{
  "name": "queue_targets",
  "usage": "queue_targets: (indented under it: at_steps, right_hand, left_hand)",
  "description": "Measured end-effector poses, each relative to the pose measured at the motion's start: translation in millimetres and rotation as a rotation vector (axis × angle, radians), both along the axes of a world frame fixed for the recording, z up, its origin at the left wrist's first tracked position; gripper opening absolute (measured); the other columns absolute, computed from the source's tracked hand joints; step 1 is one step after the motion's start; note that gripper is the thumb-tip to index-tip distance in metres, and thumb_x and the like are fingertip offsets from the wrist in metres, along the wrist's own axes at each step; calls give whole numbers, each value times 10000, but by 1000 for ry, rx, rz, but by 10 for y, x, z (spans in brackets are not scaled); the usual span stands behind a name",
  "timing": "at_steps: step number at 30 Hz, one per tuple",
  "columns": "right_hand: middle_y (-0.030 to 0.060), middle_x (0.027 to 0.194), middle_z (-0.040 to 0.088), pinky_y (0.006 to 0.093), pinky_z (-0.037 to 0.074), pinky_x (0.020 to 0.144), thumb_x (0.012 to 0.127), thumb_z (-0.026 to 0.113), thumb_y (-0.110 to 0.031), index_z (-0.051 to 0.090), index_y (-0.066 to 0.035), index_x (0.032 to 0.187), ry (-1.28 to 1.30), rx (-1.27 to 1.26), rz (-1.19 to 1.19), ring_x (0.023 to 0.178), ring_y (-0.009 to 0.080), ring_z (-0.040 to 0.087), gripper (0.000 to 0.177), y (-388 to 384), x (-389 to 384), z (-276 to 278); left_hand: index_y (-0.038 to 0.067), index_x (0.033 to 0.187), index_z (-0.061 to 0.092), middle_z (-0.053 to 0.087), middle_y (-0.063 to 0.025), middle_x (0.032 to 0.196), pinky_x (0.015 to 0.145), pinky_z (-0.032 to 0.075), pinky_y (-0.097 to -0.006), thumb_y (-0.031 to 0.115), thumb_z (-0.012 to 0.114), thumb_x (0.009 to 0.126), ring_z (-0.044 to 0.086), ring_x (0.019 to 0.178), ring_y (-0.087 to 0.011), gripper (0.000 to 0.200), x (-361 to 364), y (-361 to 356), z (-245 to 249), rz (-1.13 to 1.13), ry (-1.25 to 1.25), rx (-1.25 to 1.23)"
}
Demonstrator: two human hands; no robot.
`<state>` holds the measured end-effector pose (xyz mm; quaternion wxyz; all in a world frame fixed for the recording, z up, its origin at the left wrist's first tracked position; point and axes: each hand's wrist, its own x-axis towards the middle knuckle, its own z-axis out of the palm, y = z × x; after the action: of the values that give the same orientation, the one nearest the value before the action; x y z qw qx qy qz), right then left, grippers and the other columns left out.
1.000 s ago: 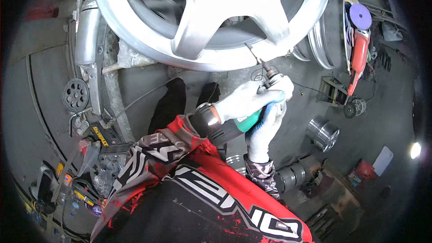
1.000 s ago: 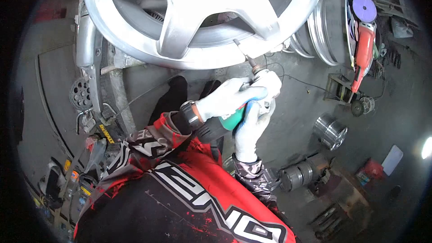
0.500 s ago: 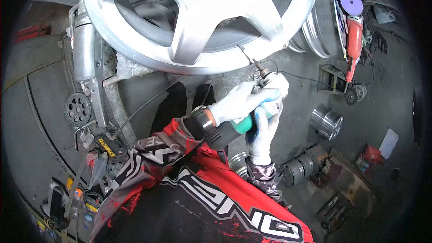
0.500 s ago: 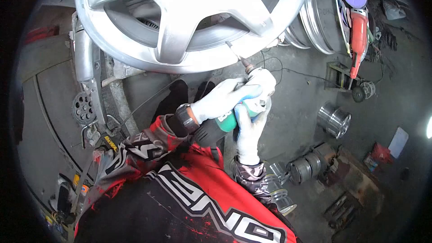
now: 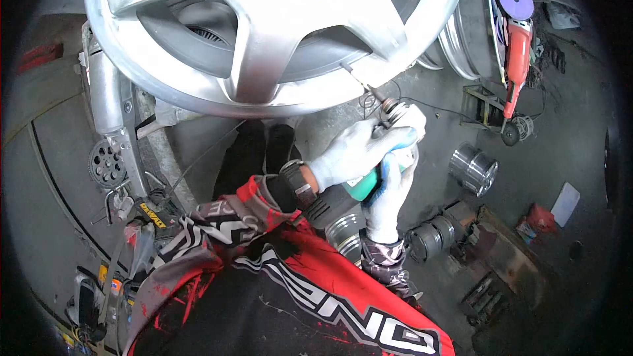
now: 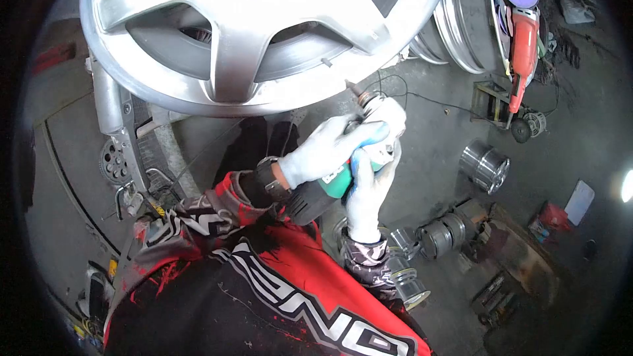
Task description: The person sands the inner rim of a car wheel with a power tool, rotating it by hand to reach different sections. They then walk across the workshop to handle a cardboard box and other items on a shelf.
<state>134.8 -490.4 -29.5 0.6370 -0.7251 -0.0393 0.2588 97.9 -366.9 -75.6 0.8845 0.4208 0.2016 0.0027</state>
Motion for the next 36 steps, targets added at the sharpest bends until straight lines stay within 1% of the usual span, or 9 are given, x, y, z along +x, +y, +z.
queue_targets:
  at_steps: [7,13,17,20,22,24,26,31,36]
  right_hand:
    - [137,1400,519,377,423,1098,947,683,-96,331,-11,1541,-79,-29,-68,1270,215,531,696,88,112,26]
    - [144,1416,512,384,410,1114,928,695,-73,317,-14,1548,-83,-89,19,1293,220,522,729,40,-113,36]
    - [144,1404,523,387,417,1109,928,688,-66,318,-18,1547,-63,-91,-3,1276,216,532,723,111,-100,94]
    - [145,1393,528,384,437,1091,937,686,-68,313,-16,1551,-60,-49,-47,1251,207,545,720,157,-14,60]
    - [148,1392,530,382,446,1082,941,684,-66,308,-17,1553,-68,-58,-124,1251,207,549,720,167,7,41]
    - [151,1390,530,380,443,1087,942,679,-59,298,-13,1555,-58,-43,-142,1263,213,546,724,182,-64,39]
    - [152,1384,530,381,440,1091,938,686,-50,288,-10,1558,-116,-52,-71,1269,216,543,737,122,-155,-12]
    - [162,1449,473,415,374,1152,887,689,-36,283,-7,1561,-69,-105,-8,1334,240,484,787,14,-416,-97]
    - [159,1448,473,411,381,1145,902,700,-44,275,-5,1563,-65,-88,-51,1327,239,491,787,105,-438,-62]
  left_hand:
    - [-16,1249,676,735,-78,1064,908,518,-297,444,642,1004,663,985,-112,522,258,44,-65,-98,10,13]
    - [-5,1344,618,654,-218,1275,1028,492,-381,280,557,1072,655,1190,-272,400,-141,81,59,-14,-40,57]
    - [8,1316,644,686,-194,1210,1002,503,-367,317,578,1059,679,1121,-251,408,-124,58,47,33,-53,169]
    - [4,1287,661,710,-168,1130,972,513,-354,354,602,1040,692,1039,-231,432,88,119,-29,4,-115,9]
    - [-12,1273,661,725,-132,1081,939,520,-333,381,621,1026,686,989,-180,465,121,281,110,-156,-36,6]
    - [-34,1287,642,724,-113,1111,938,518,-317,362,613,1034,670,1015,-141,470,96,225,47,-151,-54,61]
    - [-29,1287,640,720,-91,1127,951,510,-299,342,606,1039,656,1042,-118,448,-17,155,44,-35,-162,-161]
    - [-44,1309,610,700,-97,1152,987,504,-307,254,591,1049,649,1082,-125,395,-342,72,-19,24,-102,-222]
    - [-64,1304,601,700,-127,1155,986,508,-319,250,581,1054,659,1091,-149,403,-312,166,-50,-38,-125,-114]
